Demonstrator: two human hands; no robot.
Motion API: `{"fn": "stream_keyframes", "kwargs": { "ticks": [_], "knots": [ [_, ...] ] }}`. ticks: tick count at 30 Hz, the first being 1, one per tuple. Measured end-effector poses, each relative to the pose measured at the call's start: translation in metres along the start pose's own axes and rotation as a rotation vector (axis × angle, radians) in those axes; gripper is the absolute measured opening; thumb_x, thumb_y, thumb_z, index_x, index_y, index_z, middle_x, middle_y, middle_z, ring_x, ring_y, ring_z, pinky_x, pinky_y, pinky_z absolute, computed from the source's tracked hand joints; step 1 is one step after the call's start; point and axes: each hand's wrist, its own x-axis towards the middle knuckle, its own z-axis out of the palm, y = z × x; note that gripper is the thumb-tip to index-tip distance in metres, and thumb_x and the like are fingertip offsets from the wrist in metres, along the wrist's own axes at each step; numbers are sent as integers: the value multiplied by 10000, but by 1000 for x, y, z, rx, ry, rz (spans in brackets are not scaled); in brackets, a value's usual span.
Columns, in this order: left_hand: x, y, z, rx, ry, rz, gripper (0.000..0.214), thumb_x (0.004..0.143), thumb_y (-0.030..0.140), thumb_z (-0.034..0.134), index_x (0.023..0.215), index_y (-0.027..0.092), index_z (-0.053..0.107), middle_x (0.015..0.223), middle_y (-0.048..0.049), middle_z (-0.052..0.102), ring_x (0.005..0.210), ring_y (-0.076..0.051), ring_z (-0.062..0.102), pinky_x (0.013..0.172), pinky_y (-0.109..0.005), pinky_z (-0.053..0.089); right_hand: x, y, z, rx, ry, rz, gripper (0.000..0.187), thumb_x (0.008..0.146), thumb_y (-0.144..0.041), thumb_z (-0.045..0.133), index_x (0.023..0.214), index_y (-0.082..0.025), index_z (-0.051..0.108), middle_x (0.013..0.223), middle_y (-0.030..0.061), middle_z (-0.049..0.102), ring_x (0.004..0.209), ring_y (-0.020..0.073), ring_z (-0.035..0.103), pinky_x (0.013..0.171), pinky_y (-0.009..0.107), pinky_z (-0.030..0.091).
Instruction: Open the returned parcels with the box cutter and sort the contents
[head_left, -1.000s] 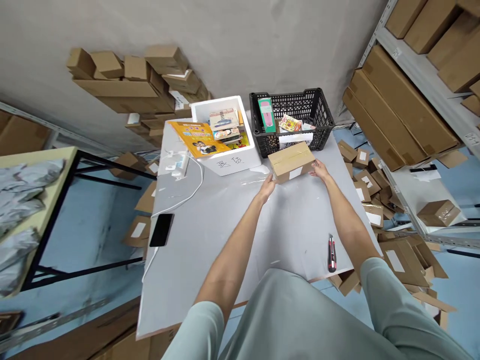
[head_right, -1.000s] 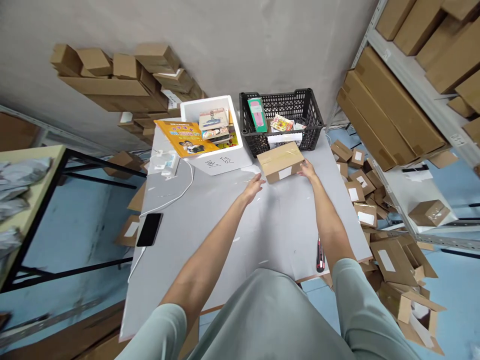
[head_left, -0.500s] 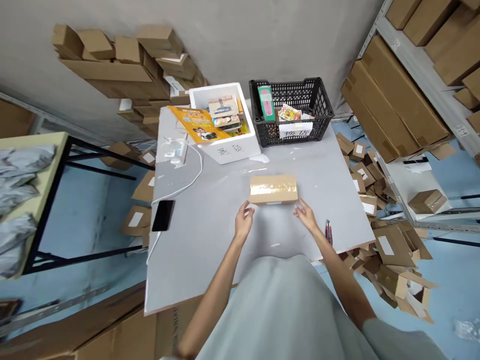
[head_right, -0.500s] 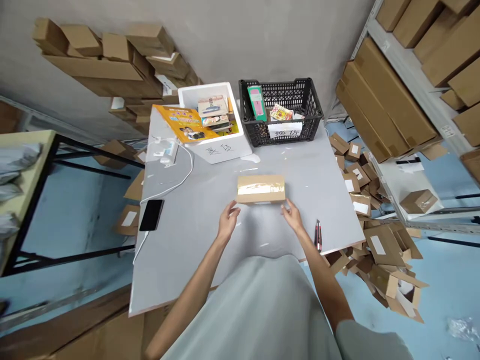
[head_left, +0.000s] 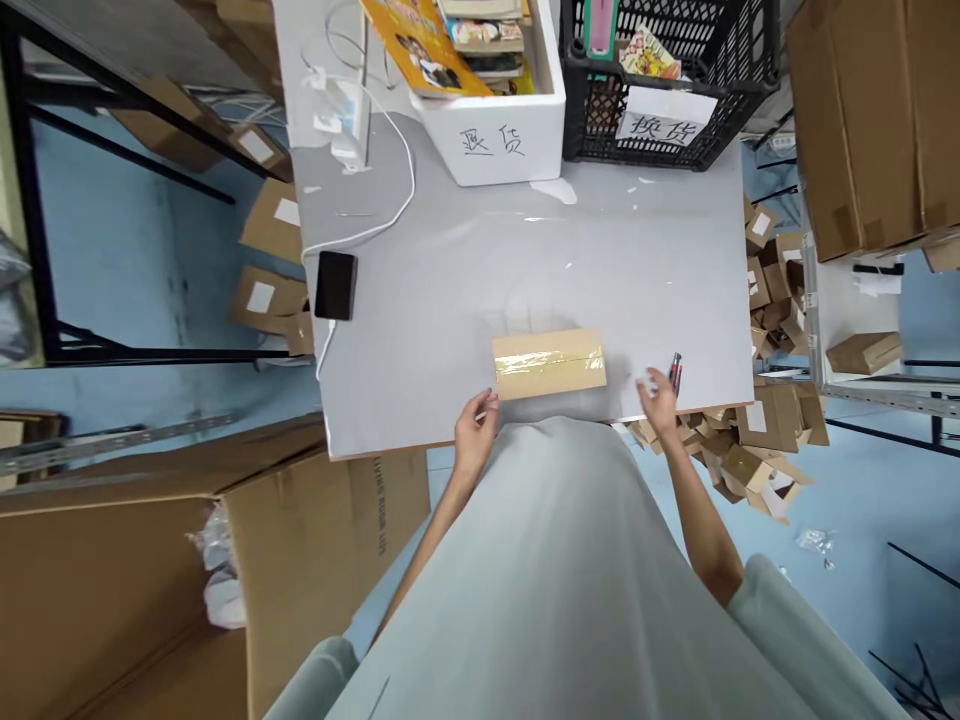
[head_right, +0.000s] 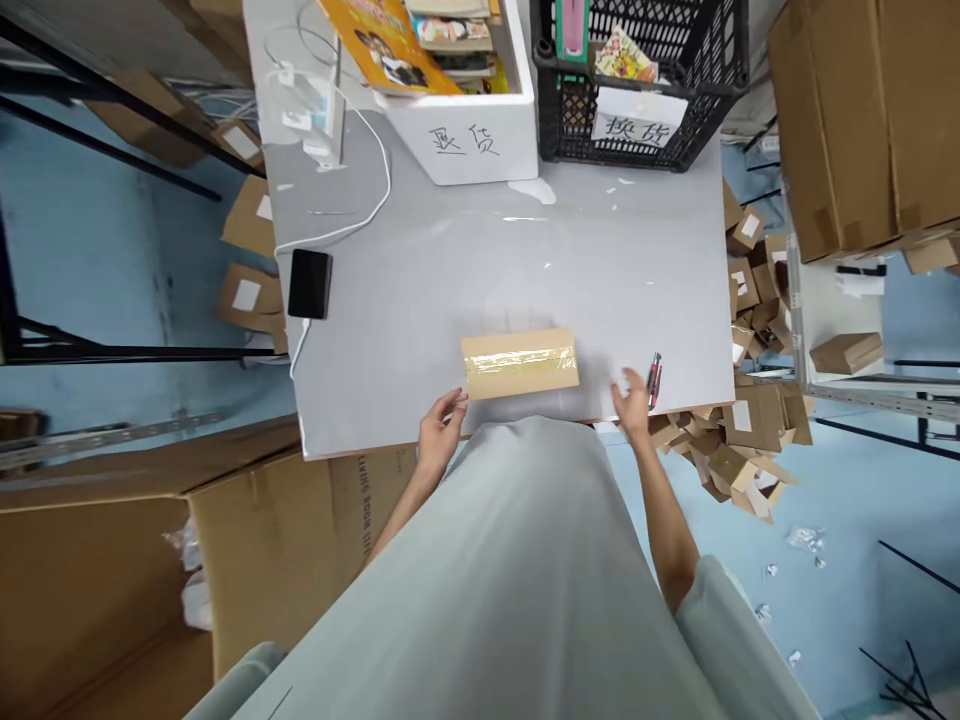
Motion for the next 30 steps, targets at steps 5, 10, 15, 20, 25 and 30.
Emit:
{"fn": "stream_keyframes", "kwargs": {
  "ticks": [5, 10, 15, 20, 25, 30],
  "knots": [
    [26, 23, -11, -26, 44, 141, 426, 1004, 406, 624, 1370, 210, 717, 1417, -170, 756, 1316, -301, 724, 1132, -466, 601, 50, 40, -29, -426, 200, 393, 621, 950, -404, 670, 1461, -53, 629, 1461, 339, 655, 1420, 429, 610, 1214, 558, 482],
    [48, 30, -19, -14, -18, 177, 470, 999, 415, 676, 1425, 217, 688, 1514, -174, 698, 1316, -296, 725, 1132, -466, 603, 63, 43, -15, -462, 194, 427, 596, 935, -352, 666, 1467, -85, 628, 1517, 343, 606, 1426, 434, 593, 1180, 572, 496],
    [50, 8, -6, -30, -366, 44, 1101, 743, 414, 957, 1696, 232, 437, 1772, -227, 443, 1559, -382, 550, 1225, -525, 539, 54, 11, 24, -218, -155, -43, 738, 902, -299, 674, 1597, -83, 552, 1679, 268, 548, 1585, 362, 492, 1303, 552, 425],
    [43, -8, 16, 12, -371, 17, 960, 756, 325, 855, 1639, 182, 509, 1605, -192, 648, 1523, -362, 598, 1265, -522, 500, 25, -26, 65, 205, -469, -186, 791, 881, -430, 744, 1624, -222, 568, 1588, 119, 682, 1438, 309, 652, 1239, 511, 520],
    [52, 0, 9, 176, -241, 143, 555, 846, 290, 775, 1392, 201, 729, 1389, -144, 792, 1368, -359, 720, 1233, -492, 528, 16, -63, 54, 149, -317, -193, 661, 1010, -535, 645, 1619, -284, 595, 1469, 64, 762, 1404, 309, 664, 1265, 493, 499],
    [65, 10, 10, 74, -72, 145, 591, 928, 303, 761, 1499, 182, 666, 1263, -132, 834, 1284, -313, 768, 1181, -467, 569, 32, -95, 40, 26, -221, -197, 588, 1066, -579, 630, 1554, -254, 658, 1322, 107, 828, 1273, 354, 743, 1191, 489, 538]
  ]
}}
